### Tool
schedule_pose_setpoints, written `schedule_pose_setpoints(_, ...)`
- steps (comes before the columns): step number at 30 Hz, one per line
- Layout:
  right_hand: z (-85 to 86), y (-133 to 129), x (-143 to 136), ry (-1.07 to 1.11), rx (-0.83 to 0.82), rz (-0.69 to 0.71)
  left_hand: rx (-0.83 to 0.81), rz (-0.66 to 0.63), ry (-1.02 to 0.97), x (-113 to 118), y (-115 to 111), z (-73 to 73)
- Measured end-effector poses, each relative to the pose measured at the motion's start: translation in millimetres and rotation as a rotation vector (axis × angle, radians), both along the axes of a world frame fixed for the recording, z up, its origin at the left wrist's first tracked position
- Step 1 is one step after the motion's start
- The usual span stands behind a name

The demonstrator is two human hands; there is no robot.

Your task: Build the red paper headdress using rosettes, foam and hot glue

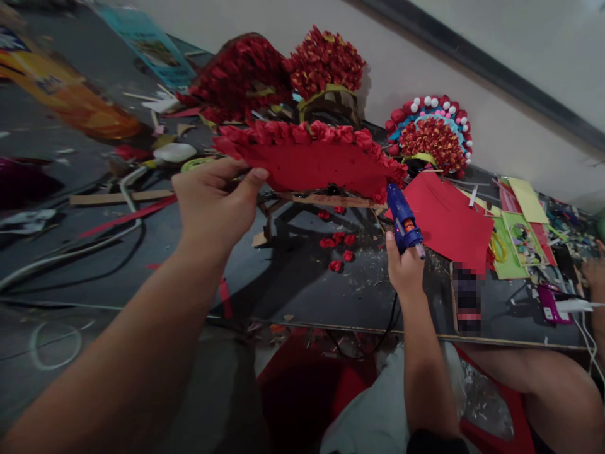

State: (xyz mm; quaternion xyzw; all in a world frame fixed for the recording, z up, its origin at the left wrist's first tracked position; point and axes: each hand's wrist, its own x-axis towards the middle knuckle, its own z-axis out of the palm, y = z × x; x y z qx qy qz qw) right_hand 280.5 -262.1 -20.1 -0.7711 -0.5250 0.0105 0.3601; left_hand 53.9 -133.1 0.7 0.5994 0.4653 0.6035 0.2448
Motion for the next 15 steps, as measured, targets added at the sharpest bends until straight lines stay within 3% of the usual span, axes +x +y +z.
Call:
schedule_pose_setpoints(8,-9.9,2,5,0.009,0.171,0.033,0.027,0.006,0.009,-1,2,-2.1)
schedule_pose_setpoints(15,-12.0,3,6,-0.049,0.2,0.062,0.043,0.008,0.011,0,1,0.4)
